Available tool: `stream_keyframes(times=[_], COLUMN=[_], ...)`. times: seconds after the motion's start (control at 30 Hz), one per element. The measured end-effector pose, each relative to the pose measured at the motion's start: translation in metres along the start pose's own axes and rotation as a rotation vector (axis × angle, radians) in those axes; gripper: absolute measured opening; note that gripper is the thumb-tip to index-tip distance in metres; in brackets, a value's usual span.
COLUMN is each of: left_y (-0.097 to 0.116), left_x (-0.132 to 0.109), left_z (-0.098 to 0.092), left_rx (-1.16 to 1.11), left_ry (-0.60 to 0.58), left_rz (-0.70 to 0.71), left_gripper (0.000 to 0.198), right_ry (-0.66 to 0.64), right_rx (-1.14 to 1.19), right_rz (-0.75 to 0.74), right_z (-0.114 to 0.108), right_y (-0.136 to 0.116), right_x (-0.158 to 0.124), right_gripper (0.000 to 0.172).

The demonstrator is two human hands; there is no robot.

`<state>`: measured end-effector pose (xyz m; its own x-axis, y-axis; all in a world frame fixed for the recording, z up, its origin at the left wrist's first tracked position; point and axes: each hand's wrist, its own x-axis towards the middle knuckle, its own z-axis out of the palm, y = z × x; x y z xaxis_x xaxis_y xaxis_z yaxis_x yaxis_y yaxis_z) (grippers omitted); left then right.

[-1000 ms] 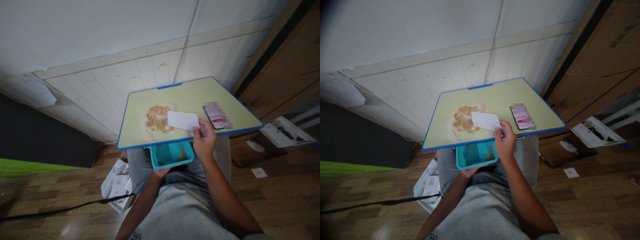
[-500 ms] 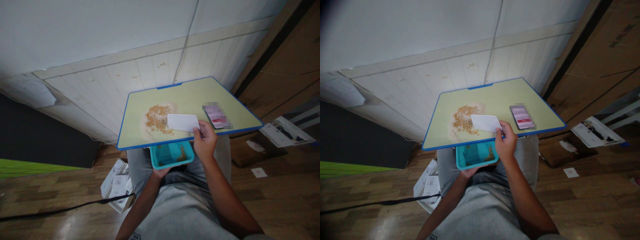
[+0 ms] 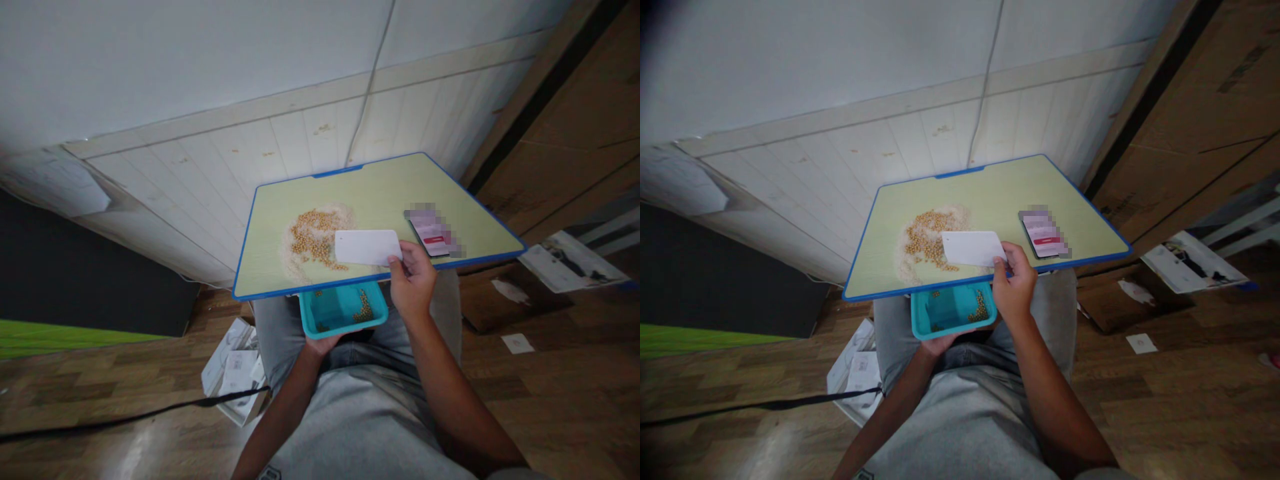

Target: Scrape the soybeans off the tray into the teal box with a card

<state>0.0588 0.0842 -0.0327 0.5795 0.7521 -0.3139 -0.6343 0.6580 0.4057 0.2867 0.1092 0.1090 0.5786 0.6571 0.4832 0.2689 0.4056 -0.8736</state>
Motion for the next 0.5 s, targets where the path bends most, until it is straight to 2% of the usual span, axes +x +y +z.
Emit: stream_keyframes(times=[0.13, 0.37, 0.5], left_y=[0.001, 0.007, 0.009], left_x=[-0.001, -0.005, -0.007], left_z=[0.002, 0.041, 0.053], left_rx=[-0.098, -0.166, -0.194], left_ry=[0.184, 0.315, 0.348], left_rz=[-0.002, -0.022, -0.023], left_gripper=[0.112, 0.11, 0.101], right_ry=[-0.033, -0.028, -0.045], right_rx=[0.025, 0.067, 0.069], right_rz=[0.014, 0.027, 0.034], right_z=[-0.001, -0.002, -0.003], right_y=[-0.001, -0.003, -0.005], right_x=[-0.001, -0.001, 0.0], right_gripper=[0.025, 0.022, 0.022])
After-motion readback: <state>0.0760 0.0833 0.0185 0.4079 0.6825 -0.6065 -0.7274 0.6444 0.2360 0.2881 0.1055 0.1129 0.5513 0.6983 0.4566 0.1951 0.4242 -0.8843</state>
